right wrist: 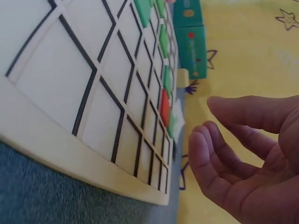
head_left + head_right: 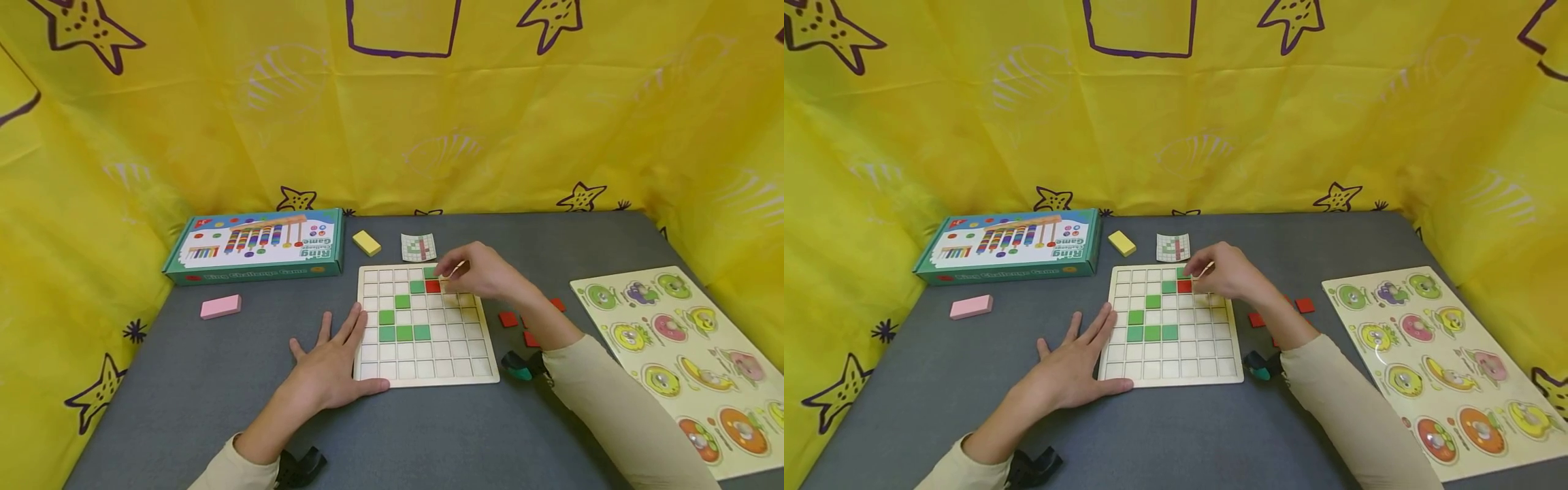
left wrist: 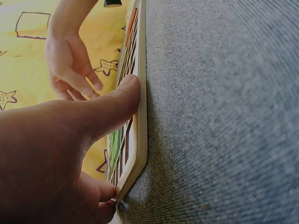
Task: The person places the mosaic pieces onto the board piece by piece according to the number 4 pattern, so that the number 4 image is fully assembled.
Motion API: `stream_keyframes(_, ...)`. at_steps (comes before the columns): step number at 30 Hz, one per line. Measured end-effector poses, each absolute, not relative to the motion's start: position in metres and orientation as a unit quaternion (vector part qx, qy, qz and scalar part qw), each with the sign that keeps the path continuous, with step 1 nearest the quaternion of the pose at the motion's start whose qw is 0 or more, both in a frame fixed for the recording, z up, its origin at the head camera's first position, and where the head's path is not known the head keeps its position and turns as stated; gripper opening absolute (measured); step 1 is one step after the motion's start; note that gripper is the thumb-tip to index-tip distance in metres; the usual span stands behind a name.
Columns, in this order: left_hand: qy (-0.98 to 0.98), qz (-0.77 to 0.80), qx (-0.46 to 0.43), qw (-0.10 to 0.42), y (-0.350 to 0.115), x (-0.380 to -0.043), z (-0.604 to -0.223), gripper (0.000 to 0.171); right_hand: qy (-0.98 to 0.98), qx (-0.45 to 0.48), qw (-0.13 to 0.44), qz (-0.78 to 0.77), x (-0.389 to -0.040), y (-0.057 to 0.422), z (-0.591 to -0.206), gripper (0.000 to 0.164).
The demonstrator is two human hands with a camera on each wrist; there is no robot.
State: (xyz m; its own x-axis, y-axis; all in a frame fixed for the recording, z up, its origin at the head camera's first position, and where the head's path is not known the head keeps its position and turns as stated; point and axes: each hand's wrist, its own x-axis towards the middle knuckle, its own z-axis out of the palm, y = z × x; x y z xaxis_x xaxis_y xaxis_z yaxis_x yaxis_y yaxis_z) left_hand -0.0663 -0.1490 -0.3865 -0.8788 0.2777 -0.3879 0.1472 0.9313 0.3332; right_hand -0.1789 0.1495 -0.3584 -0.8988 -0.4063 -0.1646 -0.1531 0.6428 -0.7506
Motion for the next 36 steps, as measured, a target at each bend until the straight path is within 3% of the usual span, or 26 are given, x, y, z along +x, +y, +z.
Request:
stream_keyframes(17,0.957,0.149,0.115,0.222,-0.150,-0.066,-0.384,0.119,0.887,-0.200,0.173,-0.378,-0.139,0.206,-0.343,0.026)
stream_keyframes(36,0.956,0.149,0.117,0.224,-0.150,-0.067,-0.385,0.119,0.894,-0.202,0.212,-0.338,-0.145,0.246,-0.366,0.033)
